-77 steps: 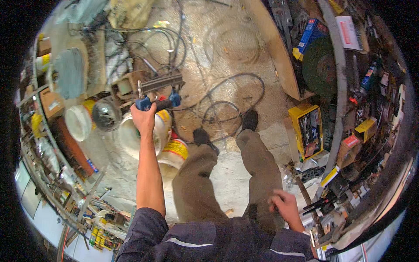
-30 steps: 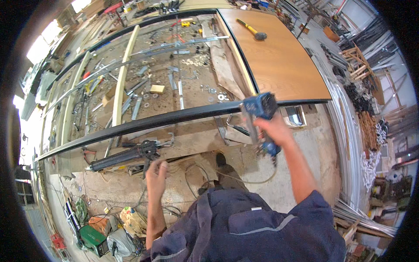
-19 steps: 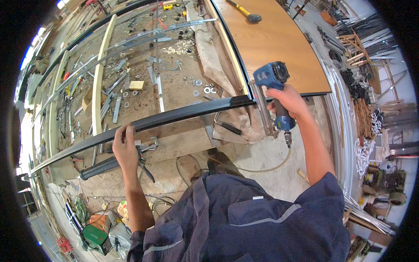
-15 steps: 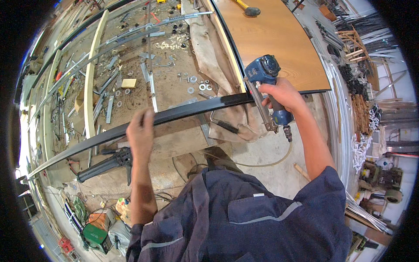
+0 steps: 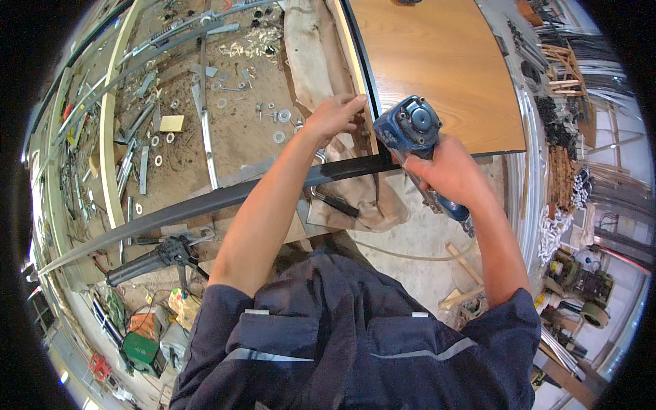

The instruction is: The person assembles a metal frame and attaches a large white panel to it. They use a nail gun to secure the frame, then position and align the panel with assistance from another person.

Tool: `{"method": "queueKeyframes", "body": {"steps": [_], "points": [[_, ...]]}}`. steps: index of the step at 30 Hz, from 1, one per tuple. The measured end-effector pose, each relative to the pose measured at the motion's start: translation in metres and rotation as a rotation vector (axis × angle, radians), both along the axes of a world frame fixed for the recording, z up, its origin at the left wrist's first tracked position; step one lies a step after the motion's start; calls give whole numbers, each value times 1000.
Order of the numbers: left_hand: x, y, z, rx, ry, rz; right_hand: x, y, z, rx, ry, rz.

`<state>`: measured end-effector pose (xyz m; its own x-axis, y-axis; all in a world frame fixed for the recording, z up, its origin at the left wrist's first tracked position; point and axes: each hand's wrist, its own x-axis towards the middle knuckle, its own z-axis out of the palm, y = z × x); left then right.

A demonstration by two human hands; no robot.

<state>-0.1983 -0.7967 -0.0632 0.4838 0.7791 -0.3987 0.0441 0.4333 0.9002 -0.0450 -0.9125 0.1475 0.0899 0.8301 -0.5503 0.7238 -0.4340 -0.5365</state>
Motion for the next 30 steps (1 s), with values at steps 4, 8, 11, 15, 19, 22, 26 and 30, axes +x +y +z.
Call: {"method": "queueKeyframes", "body": {"steps": [4, 8, 11, 15, 19, 22, 26, 30], "points": [[6, 13, -12, -175, -183, -42, -1, -5, -3, 12, -42, -47], [10, 16, -27, -249, -275, -11, 3, -10, -15, 1, -32, -124], [13, 18, -25, -274, -332, 8, -5, -16, -17, -8, -54, -213], [15, 19, -33, -364, -451, 38, -18, -18, -16, 13, -64, -274], [11, 16, -13, -192, -249, 0, -29, -21, -17, -15, -150, -318], [6, 17, 6, -59, -57, 8, -39, -22, -18, 31, -181, -333], [1, 15, 9, -49, -8, -45, -50, -26, -22, 62, -266, -330], [4, 19, -12, 13, -66, -20, -60, -23, -21, 18, -331, -337]]}}
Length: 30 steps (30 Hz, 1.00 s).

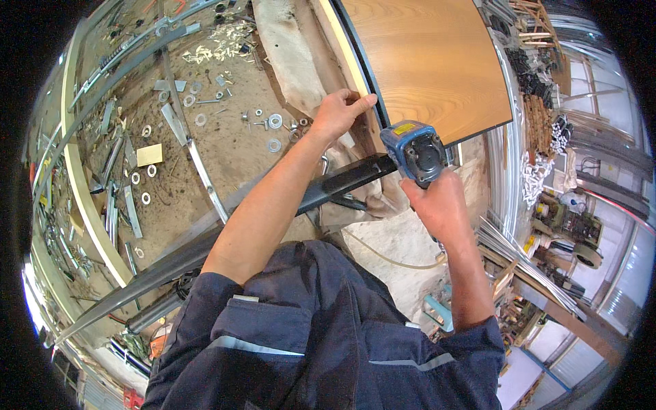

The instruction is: The person assembles a metal frame and attaches a large white panel to it. They use a nail gun to secure the frame, then position and align the panel with assistance from another person.

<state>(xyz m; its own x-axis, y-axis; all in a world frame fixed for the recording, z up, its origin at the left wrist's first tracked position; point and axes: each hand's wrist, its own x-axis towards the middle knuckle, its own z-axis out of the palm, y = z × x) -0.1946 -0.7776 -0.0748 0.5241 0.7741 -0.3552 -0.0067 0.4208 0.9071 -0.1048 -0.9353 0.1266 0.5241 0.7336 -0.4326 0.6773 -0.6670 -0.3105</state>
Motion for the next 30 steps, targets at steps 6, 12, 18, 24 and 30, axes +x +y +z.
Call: {"method": "queueKeyframes", "body": {"steps": [6, 12, 18, 24, 30], "points": [[-4, -4, 8, 138, 107, 176, -12, 4, 2, 56, -11, 6], [-48, 1, 44, 231, 149, 378, 4, 1, 3, 133, 288, -182], [-161, -39, 94, 377, 196, 364, 23, 42, 41, 166, 506, -160], [-264, -97, 97, 567, 564, 548, 21, 155, 82, 194, 515, 181], [-308, -127, 71, 469, 857, 702, 20, 281, 47, 166, 471, 308]]}}
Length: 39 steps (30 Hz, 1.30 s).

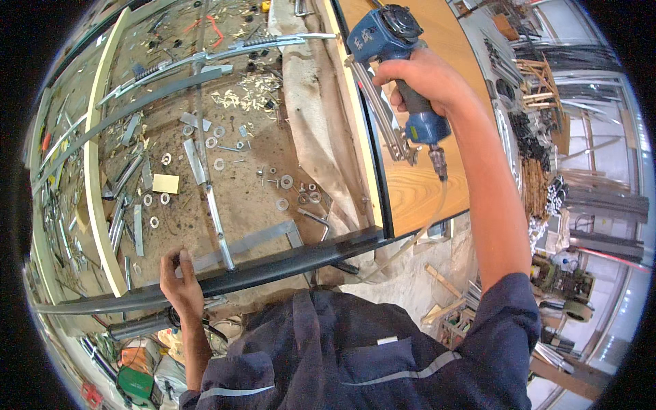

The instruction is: The person assembles a metal frame and attaches a large white panel to it. They use a nail gun to secure the frame, then position and align the panel with assistance from another person.

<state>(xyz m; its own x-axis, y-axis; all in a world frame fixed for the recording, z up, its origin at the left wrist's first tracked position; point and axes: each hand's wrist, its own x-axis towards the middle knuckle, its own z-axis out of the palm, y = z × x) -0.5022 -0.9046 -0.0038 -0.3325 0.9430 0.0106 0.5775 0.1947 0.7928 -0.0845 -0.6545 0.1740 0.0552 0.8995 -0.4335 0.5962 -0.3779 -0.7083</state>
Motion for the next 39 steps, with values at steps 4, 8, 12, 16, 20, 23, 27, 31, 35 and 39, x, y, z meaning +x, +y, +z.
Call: {"method": "queueKeyframes", "body": {"steps": [4, 8, 12, 16, 20, 23, 27, 31, 35, 39], "points": [[10, 5, -4, 38, 26, 17, 14, 41, -41, -55, -68, -14], [10, 3, 0, 1, 125, 33, 0, 37, -44, -22, -278, 22], [11, 7, 1, -25, 119, 54, -10, 37, -45, 17, -435, 98], [10, 5, -1, -29, 131, 51, 1, 48, -44, -71, -385, 104], [12, 5, 3, -8, 162, 48, 5, 81, -27, -15, -100, 25], [13, 11, 4, 34, 186, 37, 4, 131, -18, 8, -65, 88], [10, 7, -4, 12, 195, 64, 0, 198, -29, 40, -154, 126], [11, 4, -5, -45, 215, 127, -9, 235, -50, 44, -155, 137], [14, 7, -2, -51, 228, 134, -4, 274, -67, 62, -266, 166], [13, 7, -1, -76, 214, 152, -3, 308, -76, 25, -316, 165]]}}
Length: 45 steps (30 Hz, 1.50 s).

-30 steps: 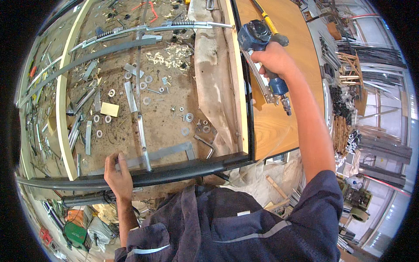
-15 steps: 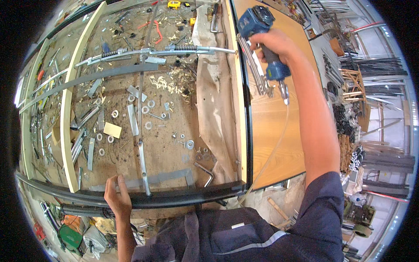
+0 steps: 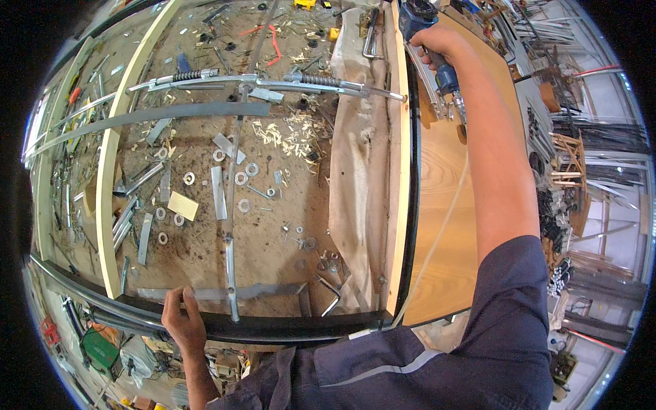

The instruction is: The person assembles a metal frame and attaches a large white panel to it. They use a nail gun to secure the frame, then position and align the panel with assistance from another person.

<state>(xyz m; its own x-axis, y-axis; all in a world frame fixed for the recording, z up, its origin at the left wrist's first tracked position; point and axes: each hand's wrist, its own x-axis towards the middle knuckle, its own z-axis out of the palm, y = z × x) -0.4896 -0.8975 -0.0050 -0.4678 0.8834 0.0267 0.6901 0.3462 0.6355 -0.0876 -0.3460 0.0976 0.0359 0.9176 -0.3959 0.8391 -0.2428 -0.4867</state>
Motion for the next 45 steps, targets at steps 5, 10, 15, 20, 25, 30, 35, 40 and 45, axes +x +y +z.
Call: {"method": "queueKeyframes", "body": {"steps": [5, 10, 15, 20, 25, 30, 35, 40, 45], "points": [[-1, 0, 0, 12, 2, -9, -17, 10, 4, 105, -9, 6], [-1, 0, 5, 81, 2, -11, -6, 34, -9, 55, 101, -11], [-9, 3, 5, 146, 43, -43, 24, 7, -9, 73, 146, 19], [-9, -11, 5, 221, 36, -10, -17, -97, -1, -74, 365, -3], [-14, -14, 2, 392, 28, -28, -96, -280, 44, -69, 611, 139], [-15, -21, -6, 570, -89, -21, -135, -433, 61, -230, 738, 262], [-20, -92, 10, 682, -427, 70, -163, -570, 65, -239, 841, 328], [-30, -297, -41, 314, -510, 23, -179, -685, 42, -202, 712, 303], [-37, -468, -89, -108, -726, 19, -247, -769, -3, -233, 849, 433]]}}
